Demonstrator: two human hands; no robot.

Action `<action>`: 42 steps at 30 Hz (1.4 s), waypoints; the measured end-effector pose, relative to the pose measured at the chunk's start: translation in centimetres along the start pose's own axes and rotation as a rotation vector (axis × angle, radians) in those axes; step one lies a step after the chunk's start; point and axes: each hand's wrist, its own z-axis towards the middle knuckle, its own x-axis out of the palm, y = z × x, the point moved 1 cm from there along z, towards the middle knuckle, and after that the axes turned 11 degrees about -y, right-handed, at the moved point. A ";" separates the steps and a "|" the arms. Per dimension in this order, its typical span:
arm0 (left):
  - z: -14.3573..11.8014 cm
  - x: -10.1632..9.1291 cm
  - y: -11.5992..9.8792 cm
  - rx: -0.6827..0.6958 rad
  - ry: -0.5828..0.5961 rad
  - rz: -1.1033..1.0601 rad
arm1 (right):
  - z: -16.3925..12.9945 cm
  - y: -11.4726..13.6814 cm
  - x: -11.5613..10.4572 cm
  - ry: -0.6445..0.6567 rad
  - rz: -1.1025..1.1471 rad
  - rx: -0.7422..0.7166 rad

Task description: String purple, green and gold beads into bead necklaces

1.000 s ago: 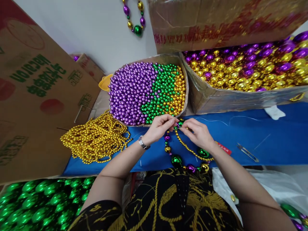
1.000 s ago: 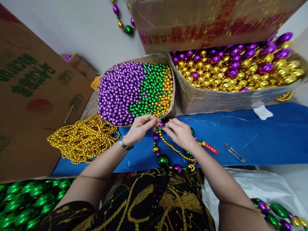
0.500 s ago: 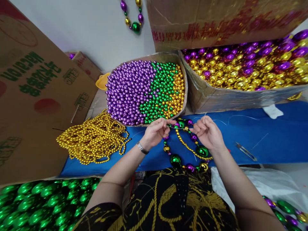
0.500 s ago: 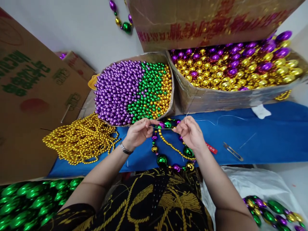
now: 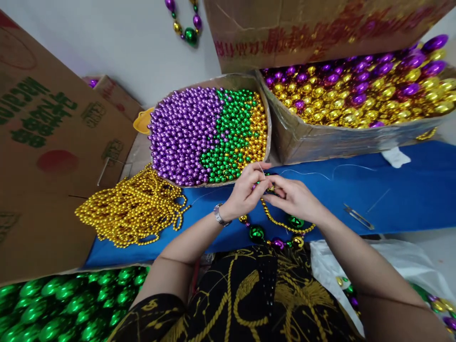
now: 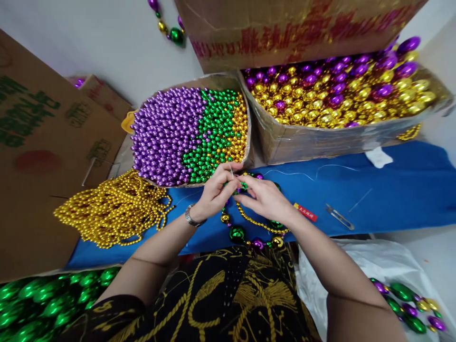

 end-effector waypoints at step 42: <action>0.4 4.2 4.3 -0.131 0.293 -0.213 | -17.5 -15.1 -9.8 -0.229 -0.909 0.534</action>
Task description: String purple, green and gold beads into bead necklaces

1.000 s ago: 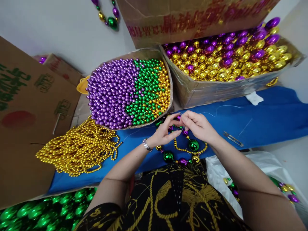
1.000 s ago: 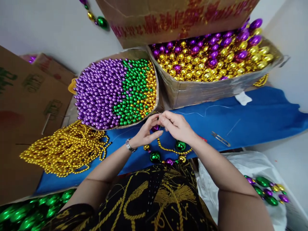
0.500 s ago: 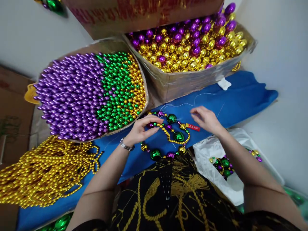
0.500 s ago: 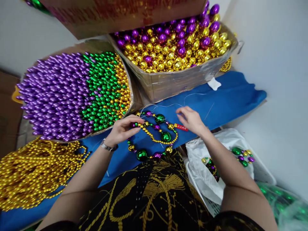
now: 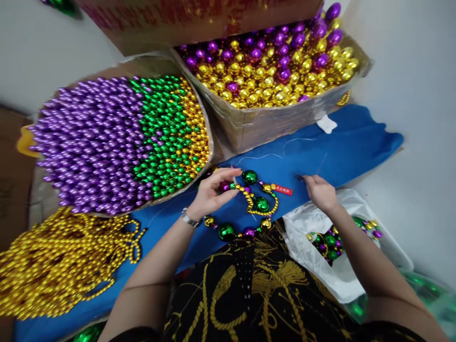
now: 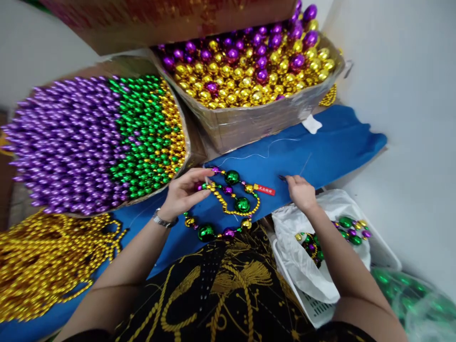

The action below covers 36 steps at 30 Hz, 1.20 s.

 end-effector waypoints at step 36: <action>0.1 -0.8 0.3 0.019 0.085 -0.050 | 0.7 1.4 1.0 -0.102 -0.106 -0.116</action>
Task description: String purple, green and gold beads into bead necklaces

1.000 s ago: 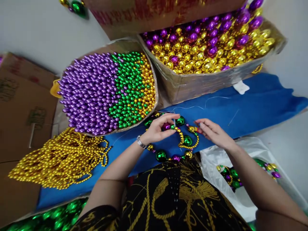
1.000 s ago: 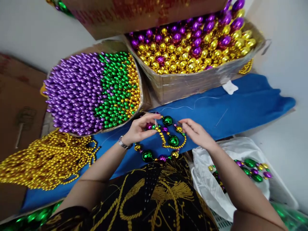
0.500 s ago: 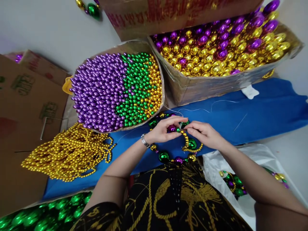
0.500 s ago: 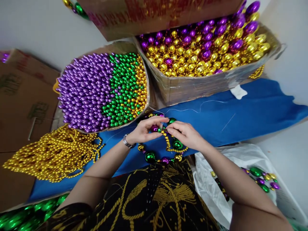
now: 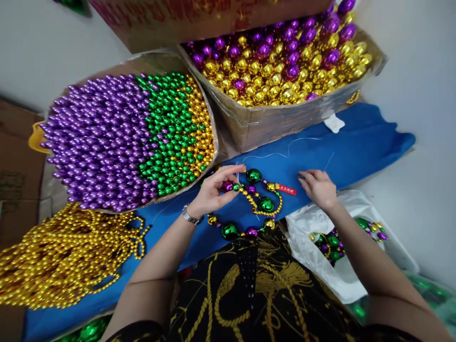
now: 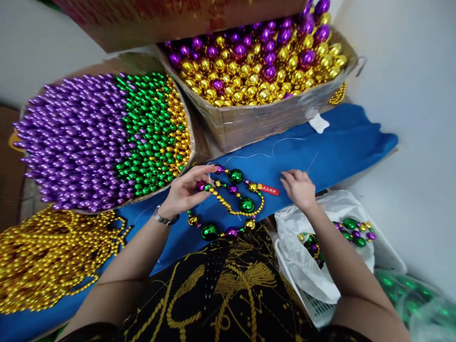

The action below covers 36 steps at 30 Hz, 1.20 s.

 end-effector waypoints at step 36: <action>0.4 0.6 0.1 0.029 -0.004 -0.138 | 8.8 14.8 -8.3 0.004 0.401 -0.587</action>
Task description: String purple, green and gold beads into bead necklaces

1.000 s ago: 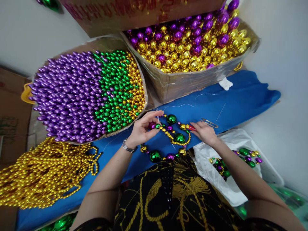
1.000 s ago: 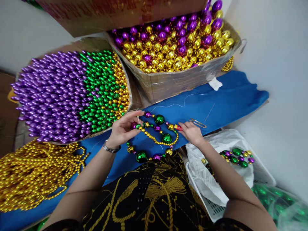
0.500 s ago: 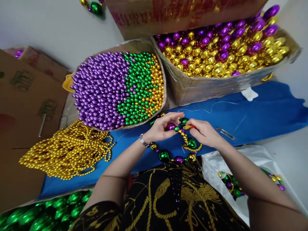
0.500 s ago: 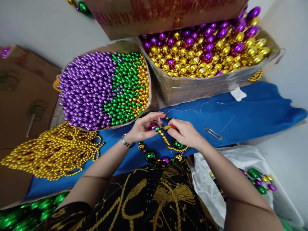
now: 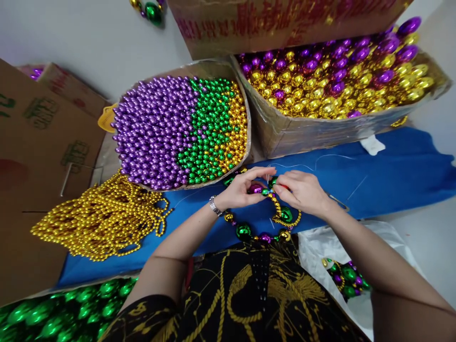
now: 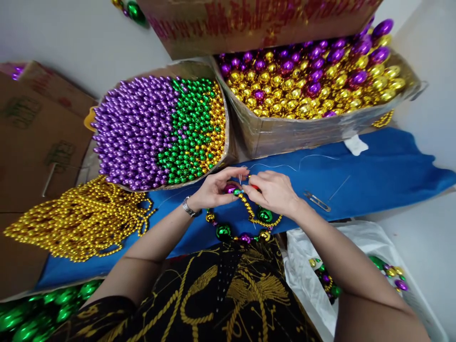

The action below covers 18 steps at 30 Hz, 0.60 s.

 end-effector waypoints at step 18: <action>2.9 1.0 -4.0 0.158 -0.122 0.112 | -11.0 -7.0 3.0 -0.059 -0.278 0.518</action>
